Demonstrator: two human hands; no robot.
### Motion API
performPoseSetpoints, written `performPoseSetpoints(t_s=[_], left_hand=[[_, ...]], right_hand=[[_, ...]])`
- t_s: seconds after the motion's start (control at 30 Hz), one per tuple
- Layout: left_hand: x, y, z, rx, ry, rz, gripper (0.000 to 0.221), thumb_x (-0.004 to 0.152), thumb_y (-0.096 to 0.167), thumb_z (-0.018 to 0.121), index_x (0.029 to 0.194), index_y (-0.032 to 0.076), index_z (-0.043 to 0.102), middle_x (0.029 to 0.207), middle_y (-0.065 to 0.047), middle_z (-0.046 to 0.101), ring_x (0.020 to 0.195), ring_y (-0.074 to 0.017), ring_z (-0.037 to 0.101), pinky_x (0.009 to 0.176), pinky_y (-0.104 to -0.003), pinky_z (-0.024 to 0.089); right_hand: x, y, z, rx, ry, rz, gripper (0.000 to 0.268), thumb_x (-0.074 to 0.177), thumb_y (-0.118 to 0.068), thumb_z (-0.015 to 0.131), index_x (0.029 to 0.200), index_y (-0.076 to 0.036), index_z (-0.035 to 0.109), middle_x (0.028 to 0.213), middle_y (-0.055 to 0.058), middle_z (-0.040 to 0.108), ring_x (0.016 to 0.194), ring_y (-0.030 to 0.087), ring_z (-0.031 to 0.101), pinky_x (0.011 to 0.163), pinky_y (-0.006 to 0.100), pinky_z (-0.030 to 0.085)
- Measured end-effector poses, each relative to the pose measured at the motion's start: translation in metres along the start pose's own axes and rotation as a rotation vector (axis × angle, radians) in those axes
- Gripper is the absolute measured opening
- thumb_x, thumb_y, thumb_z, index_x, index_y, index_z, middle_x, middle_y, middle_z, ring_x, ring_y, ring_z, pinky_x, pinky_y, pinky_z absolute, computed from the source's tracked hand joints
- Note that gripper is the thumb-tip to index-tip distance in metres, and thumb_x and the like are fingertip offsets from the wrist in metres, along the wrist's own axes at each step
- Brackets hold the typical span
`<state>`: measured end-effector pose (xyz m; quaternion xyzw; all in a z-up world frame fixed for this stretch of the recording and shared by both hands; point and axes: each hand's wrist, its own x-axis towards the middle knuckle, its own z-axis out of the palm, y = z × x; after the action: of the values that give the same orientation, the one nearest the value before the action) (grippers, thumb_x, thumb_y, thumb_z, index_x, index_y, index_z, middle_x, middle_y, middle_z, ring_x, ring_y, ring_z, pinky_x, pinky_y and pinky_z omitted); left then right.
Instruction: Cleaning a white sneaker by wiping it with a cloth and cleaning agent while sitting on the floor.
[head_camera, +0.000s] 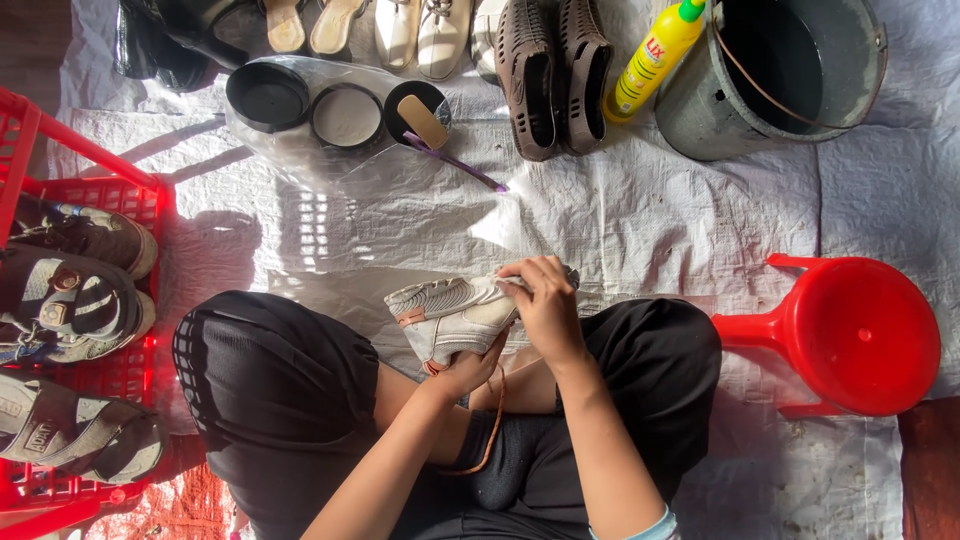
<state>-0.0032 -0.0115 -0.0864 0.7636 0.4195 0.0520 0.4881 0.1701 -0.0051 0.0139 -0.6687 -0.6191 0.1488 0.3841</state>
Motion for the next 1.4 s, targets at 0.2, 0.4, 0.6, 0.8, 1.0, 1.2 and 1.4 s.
performPoseSetpoints(t_s=[0.2, 0.4, 0.6, 0.8, 1.0, 1.2, 1.4], left_hand=[[-0.002, -0.014, 0.008, -0.074, 0.016, -0.036, 0.061, 0.112, 0.048, 0.043, 0.157, 0.010, 0.056, 0.162, -0.019, 0.050, 0.158, -0.0331, 0.035, 0.135, -0.055, 0.014], [0.008, -0.043, 0.055, -0.123, -0.012, -0.046, 0.058, 0.114, 0.042, 0.042, 0.157, 0.006, 0.055, 0.162, -0.024, 0.049, 0.157, -0.0375, 0.034, 0.134, -0.057, 0.017], [-0.018, 0.007, -0.020, 0.083, 0.042, 0.116, 0.050, 0.113, 0.025, 0.041, 0.156, 0.004, 0.055, 0.155, -0.028, 0.055, 0.154, -0.0346, 0.042, 0.130, -0.056, 0.026], [0.008, -0.065, 0.068, 0.021, 0.029, 0.151, 0.050, 0.113, 0.023, 0.039, 0.156, 0.003, 0.056, 0.153, -0.028, 0.058, 0.152, -0.0337, 0.045, 0.129, -0.056, 0.029], [0.005, -0.021, 0.010, 0.742, 0.069, 0.343, 0.052, 0.109, 0.022, 0.039, 0.153, 0.003, 0.059, 0.159, -0.020, 0.055, 0.157, -0.0269, 0.040, 0.131, -0.047, 0.028], [-0.013, 0.038, -0.042, -0.100, -0.020, -0.039, 0.059, 0.111, 0.049, 0.042, 0.159, 0.017, 0.054, 0.166, -0.013, 0.047, 0.161, -0.0296, 0.029, 0.135, -0.055, 0.012], [-0.028, 0.037, -0.045, -0.287, -0.019, -0.137, 0.054, 0.108, 0.040, 0.048, 0.154, 0.016, 0.061, 0.162, -0.015, 0.053, 0.156, -0.0335, 0.039, 0.133, -0.055, 0.023]], right_hand=[[-0.001, 0.036, -0.055, 0.068, 0.097, 0.172, 0.010, 0.092, -0.024, 0.087, 0.098, -0.019, 0.081, 0.090, 0.004, 0.075, 0.091, 0.025, 0.072, 0.088, 0.037, 0.056], [-0.010, 0.019, -0.037, 0.056, 0.151, 0.212, 0.005, 0.097, -0.022, 0.084, 0.099, -0.019, 0.081, 0.091, 0.005, 0.075, 0.092, 0.027, 0.074, 0.089, 0.038, 0.056], [-0.002, -0.018, -0.014, 0.130, -0.050, -0.012, 0.005, 0.091, -0.021, 0.086, 0.094, -0.019, 0.082, 0.089, 0.000, 0.075, 0.092, 0.024, 0.072, 0.090, 0.037, 0.057], [0.006, 0.029, -0.052, -0.001, -0.033, 0.026, 0.006, 0.093, -0.024, 0.085, 0.097, -0.021, 0.081, 0.088, 0.000, 0.073, 0.093, 0.024, 0.070, 0.090, 0.037, 0.055], [-0.002, -0.021, 0.001, 0.078, -0.161, -0.072, 0.004, 0.094, -0.018, 0.082, 0.096, -0.019, 0.080, 0.088, 0.000, 0.073, 0.094, 0.022, 0.069, 0.092, 0.037, 0.055], [0.014, 0.000, -0.030, 0.061, -0.129, -0.022, 0.004, 0.095, -0.019, 0.083, 0.098, -0.017, 0.081, 0.090, 0.000, 0.072, 0.095, 0.020, 0.067, 0.093, 0.035, 0.055], [-0.002, 0.036, -0.071, 0.148, 0.021, 0.208, 0.008, 0.092, -0.021, 0.088, 0.099, -0.018, 0.085, 0.092, 0.002, 0.076, 0.089, 0.015, 0.072, 0.085, 0.032, 0.058]])
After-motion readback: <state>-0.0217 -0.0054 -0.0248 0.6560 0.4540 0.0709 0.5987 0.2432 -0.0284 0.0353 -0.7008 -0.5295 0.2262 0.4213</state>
